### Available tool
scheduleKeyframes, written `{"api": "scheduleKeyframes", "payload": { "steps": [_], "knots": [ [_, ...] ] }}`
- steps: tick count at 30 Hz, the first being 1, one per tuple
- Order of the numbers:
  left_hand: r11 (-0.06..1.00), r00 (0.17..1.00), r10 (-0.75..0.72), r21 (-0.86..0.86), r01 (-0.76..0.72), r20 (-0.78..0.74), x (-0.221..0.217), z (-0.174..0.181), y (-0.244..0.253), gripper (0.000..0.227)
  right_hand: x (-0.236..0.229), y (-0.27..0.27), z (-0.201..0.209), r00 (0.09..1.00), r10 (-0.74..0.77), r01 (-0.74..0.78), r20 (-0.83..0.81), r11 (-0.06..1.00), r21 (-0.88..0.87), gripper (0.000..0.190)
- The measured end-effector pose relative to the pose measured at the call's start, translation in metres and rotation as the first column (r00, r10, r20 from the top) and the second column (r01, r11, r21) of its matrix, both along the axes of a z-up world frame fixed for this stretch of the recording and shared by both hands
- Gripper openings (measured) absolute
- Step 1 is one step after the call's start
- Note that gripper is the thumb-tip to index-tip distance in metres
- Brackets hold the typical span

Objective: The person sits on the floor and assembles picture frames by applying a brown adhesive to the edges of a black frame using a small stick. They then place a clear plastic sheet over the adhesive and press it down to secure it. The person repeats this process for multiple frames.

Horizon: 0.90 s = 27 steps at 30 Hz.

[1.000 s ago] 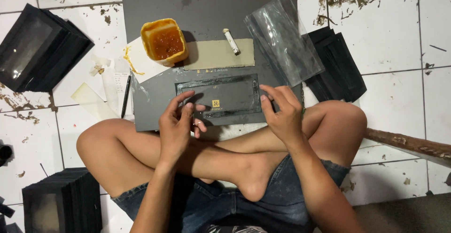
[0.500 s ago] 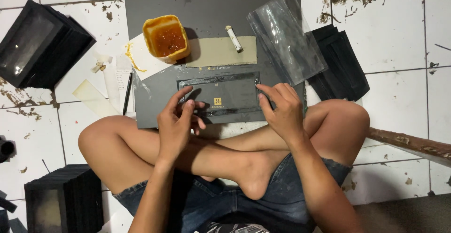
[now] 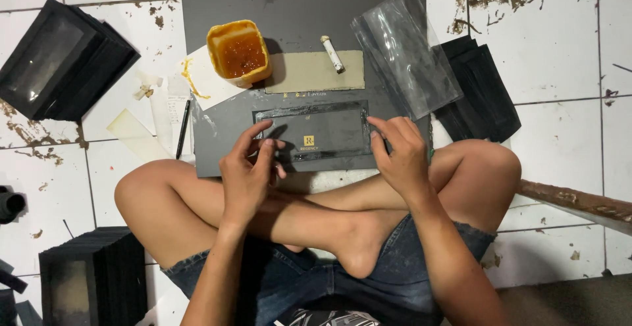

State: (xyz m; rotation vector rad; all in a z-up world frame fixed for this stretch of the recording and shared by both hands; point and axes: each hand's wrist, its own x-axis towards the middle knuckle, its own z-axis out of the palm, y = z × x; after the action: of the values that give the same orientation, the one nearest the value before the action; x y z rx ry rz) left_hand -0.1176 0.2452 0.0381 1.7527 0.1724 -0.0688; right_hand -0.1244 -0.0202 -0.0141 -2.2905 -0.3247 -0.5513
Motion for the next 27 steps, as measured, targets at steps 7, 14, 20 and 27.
{"api": "scheduleKeyframes", "payload": {
  "steps": [7, 14, 20, 27],
  "knots": [
    [1.000, 0.999, -0.015, 0.000, 0.015, 0.031, 0.000, 0.005, 0.000, 0.030, 0.001, 0.000, -0.005, 1.000, -0.004, 0.005, -0.018, 1.000, 0.026, 0.023],
    [1.000, 0.998, -0.031, 0.008, 0.030, 0.063, 0.001, 0.004, 0.001, 0.030, 0.000, 0.000, -0.004, 0.998, -0.024, 0.027, -0.050, 0.997, 0.066, 0.025],
    [0.998, 0.996, -0.051, 0.034, 0.049, 0.071, 0.003, -0.001, 0.003, 0.029, 0.000, -0.001, -0.007, 0.998, -0.026, 0.031, -0.062, 0.996, 0.080, 0.025],
    [0.998, 0.995, -0.062, 0.028, 0.060, 0.078, 0.008, -0.005, 0.005, 0.031, 0.001, -0.003, -0.006, 0.998, -0.014, 0.019, -0.058, 0.997, 0.079, 0.025]
  ]
}}
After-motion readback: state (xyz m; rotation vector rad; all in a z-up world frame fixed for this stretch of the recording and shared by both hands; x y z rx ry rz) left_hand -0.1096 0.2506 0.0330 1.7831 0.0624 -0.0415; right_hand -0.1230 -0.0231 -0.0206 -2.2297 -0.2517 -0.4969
